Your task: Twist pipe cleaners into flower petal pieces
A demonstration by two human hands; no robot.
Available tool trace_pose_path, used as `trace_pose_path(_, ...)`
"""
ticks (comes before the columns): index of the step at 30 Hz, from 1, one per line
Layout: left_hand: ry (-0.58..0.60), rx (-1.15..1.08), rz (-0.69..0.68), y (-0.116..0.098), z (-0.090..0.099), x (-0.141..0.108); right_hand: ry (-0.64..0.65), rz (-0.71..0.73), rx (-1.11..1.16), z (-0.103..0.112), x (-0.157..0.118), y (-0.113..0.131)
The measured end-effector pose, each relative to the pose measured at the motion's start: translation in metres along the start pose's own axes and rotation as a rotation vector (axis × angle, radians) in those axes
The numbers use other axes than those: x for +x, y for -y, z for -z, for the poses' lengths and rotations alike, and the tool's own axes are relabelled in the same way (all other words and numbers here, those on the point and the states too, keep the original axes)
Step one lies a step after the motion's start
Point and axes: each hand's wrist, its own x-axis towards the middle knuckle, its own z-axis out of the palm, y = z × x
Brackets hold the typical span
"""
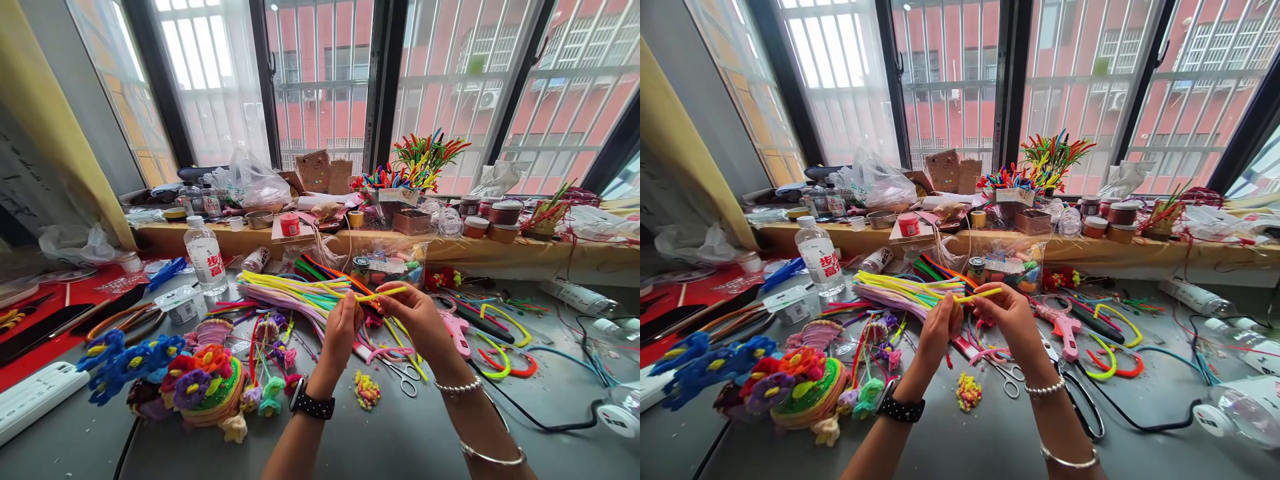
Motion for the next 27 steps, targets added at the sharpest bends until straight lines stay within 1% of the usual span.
trace_pose_path(3, 0.052, -0.003, 0.011, -0.003, -0.003, -0.003, -0.05, -0.016, 0.118, -0.001, 0.002, -0.006)
trace_pose_path(6, 0.104, 0.037, 0.003, -0.003, -0.002, -0.004, -0.059, -0.011, 0.113, -0.003, 0.002, -0.008)
trace_pose_path(9, 0.136, 0.093, -0.007, 0.0, 0.001, -0.004, -0.035, 0.005, 0.041, -0.002, 0.002, -0.006)
trace_pose_path(12, 0.177, 0.142, -0.035, 0.004, 0.005, -0.002, 0.023, -0.013, -0.008, -0.003, 0.0, -0.002)
trace_pose_path(15, 0.235, 0.13, -0.04, 0.005, 0.006, -0.001, 0.057, -0.025, -0.023, -0.005, -0.001, 0.002)
trace_pose_path(18, 0.275, 0.089, -0.005, 0.0, 0.003, -0.003, 0.055, -0.02, -0.042, -0.005, -0.001, 0.006)
trace_pose_path(22, 0.311, 0.038, 0.061, -0.008, 0.0, -0.006, 0.093, -0.017, -0.06, -0.001, -0.001, 0.007)
trace_pose_path(24, 0.363, 0.035, 0.078, -0.011, 0.001, -0.007, 0.111, -0.017, -0.048, 0.002, -0.001, 0.005)
trace_pose_path(27, 0.497, 0.077, 0.112, -0.012, 0.006, -0.009, 0.146, -0.019, -0.017, 0.006, -0.001, 0.002)
